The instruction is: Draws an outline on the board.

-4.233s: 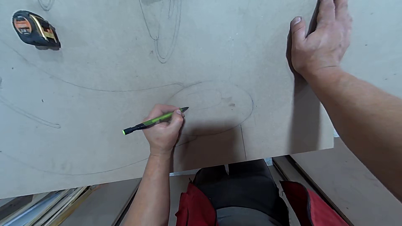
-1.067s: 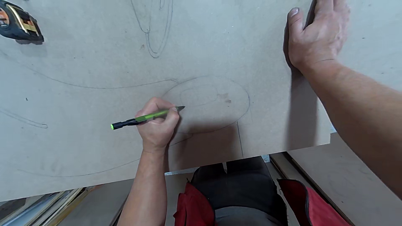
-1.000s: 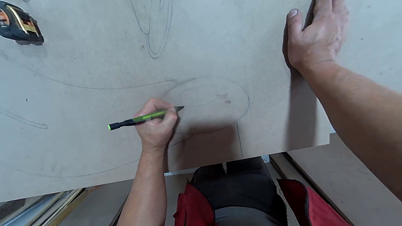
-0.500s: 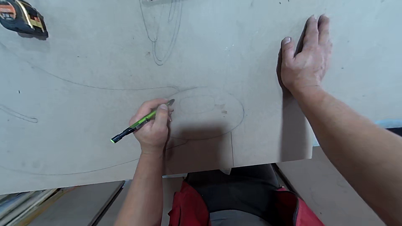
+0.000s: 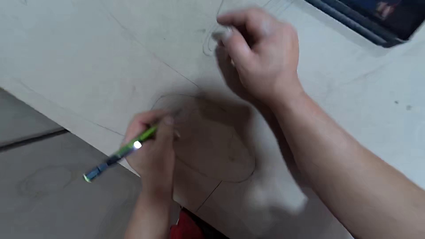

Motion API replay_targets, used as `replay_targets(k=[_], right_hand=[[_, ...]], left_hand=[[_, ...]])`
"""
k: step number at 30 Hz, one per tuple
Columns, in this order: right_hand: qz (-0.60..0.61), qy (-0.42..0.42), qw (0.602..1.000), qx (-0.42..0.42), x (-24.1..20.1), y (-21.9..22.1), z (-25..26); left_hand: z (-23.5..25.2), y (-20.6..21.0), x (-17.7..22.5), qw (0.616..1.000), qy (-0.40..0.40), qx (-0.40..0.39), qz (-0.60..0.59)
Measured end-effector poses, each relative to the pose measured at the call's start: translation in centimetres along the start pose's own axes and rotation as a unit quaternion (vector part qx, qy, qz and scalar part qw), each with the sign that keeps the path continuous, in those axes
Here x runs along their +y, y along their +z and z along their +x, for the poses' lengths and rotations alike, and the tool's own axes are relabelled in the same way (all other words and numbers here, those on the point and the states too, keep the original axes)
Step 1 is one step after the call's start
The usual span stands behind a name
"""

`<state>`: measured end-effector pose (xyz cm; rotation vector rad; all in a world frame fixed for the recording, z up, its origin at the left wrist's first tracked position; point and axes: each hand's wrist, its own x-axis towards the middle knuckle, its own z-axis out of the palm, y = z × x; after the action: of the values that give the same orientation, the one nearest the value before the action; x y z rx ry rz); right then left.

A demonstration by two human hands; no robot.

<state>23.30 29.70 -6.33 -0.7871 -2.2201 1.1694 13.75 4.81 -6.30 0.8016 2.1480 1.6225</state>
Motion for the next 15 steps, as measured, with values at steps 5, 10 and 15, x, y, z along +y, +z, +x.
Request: replay_targets(k=[5,10,15], right_hand=[[0.138,-0.017,0.99,-0.019,0.6,1.9,5.1],[0.093,-0.019,0.995,-0.034,0.4,1.3,5.3],[0.095,-0.004,0.995,-0.026,0.5,1.3,5.5]], left_hand=[[-5.3,3.7,1.3,0.996,-0.007,0.08,0.025],[-3.7,6.0,2.1,0.989,-0.036,0.139,0.016],[-3.0,7.1,1.9,0.984,-0.032,0.172,0.027]])
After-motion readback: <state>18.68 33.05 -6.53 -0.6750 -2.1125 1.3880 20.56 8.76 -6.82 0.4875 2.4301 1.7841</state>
